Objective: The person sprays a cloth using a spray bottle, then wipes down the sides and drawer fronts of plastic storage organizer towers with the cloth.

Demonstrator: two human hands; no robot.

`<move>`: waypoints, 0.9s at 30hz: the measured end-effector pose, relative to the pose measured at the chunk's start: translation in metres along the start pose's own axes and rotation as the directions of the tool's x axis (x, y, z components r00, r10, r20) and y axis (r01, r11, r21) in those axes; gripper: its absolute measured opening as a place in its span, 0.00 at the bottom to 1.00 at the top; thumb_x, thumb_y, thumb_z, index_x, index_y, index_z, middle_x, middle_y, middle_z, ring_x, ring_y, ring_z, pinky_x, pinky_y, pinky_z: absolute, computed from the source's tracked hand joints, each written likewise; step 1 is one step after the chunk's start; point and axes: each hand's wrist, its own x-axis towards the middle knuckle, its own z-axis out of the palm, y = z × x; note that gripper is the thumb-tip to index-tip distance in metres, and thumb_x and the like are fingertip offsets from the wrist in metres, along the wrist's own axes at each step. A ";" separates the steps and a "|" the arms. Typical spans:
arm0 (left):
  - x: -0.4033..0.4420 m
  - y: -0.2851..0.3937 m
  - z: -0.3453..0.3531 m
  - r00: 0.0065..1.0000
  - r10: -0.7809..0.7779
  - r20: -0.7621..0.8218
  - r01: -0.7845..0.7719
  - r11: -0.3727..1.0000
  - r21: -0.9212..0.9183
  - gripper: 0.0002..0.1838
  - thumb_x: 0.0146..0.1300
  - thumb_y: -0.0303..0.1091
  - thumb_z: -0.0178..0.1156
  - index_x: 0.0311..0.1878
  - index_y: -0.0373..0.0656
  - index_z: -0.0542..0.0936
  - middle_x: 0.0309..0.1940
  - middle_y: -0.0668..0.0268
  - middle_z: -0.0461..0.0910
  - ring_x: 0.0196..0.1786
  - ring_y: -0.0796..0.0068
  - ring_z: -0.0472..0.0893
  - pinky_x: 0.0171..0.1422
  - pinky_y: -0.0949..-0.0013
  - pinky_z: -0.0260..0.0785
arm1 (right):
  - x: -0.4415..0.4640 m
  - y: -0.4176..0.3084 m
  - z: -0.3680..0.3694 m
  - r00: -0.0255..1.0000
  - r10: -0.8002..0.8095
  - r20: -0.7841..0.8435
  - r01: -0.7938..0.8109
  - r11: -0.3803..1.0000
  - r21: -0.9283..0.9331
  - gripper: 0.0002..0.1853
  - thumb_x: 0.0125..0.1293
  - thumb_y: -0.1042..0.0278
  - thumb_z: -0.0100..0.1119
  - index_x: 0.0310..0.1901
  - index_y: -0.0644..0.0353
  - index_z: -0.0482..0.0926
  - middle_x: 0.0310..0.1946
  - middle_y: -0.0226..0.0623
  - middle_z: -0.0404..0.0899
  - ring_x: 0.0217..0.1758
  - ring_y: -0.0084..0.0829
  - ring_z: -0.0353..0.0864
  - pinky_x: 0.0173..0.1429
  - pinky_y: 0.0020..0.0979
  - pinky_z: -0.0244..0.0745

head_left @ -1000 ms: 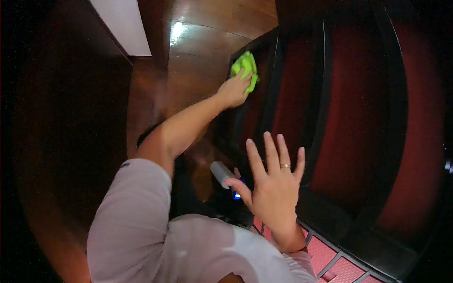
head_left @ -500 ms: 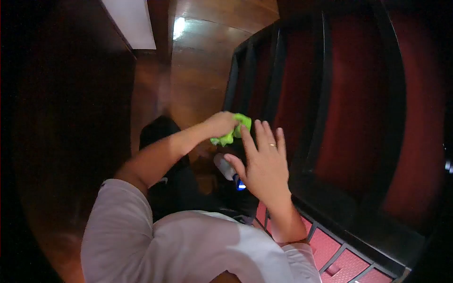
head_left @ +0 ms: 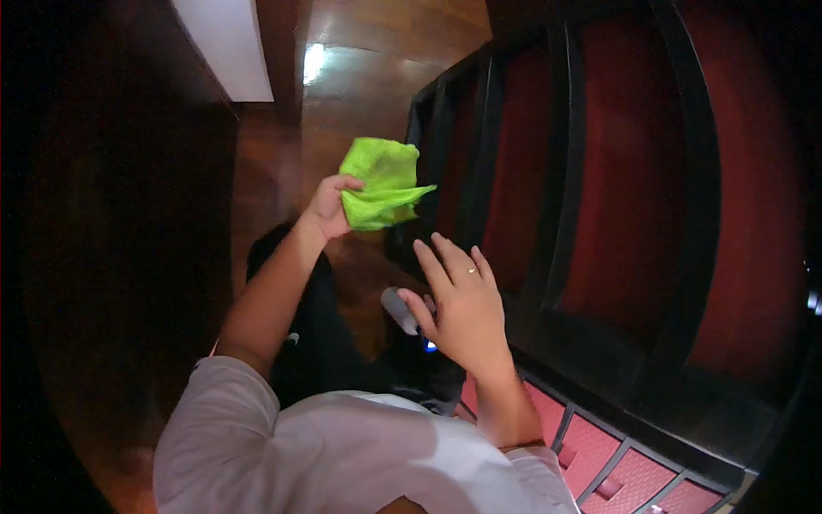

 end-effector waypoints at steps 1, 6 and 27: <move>0.009 0.005 -0.001 0.998 0.023 -0.053 -0.020 0.998 0.055 0.25 0.59 0.37 0.54 0.58 0.35 0.68 0.52 0.54 0.75 0.54 0.60 0.77 0.60 0.56 0.68 | 0.000 0.001 0.001 1.000 -0.004 0.001 0.004 1.000 -0.006 0.28 0.60 0.52 0.58 0.59 0.59 0.69 0.58 0.48 0.69 0.60 0.43 0.70 0.64 0.48 0.60; 0.091 -0.001 -0.019 0.938 0.204 -0.281 -0.101 0.935 0.341 0.19 0.61 0.46 0.55 0.47 0.41 0.74 0.35 0.64 0.78 0.37 0.66 0.80 0.45 0.59 0.74 | 0.002 0.002 0.007 0.999 0.010 0.036 -0.009 0.999 -0.036 0.30 0.60 0.51 0.57 0.61 0.57 0.68 0.59 0.49 0.67 0.63 0.45 0.66 0.66 0.50 0.57; 0.198 0.001 -0.078 0.798 0.512 0.318 -0.028 -0.496 0.868 0.26 0.62 0.36 0.51 0.61 0.32 0.65 0.63 0.47 0.63 0.67 0.51 0.62 0.67 0.59 0.58 | 0.044 0.070 0.213 0.906 0.418 0.069 -0.406 0.810 0.423 0.41 0.67 0.50 0.48 0.69 0.71 0.43 0.70 0.66 0.28 0.74 0.61 0.28 0.73 0.55 0.32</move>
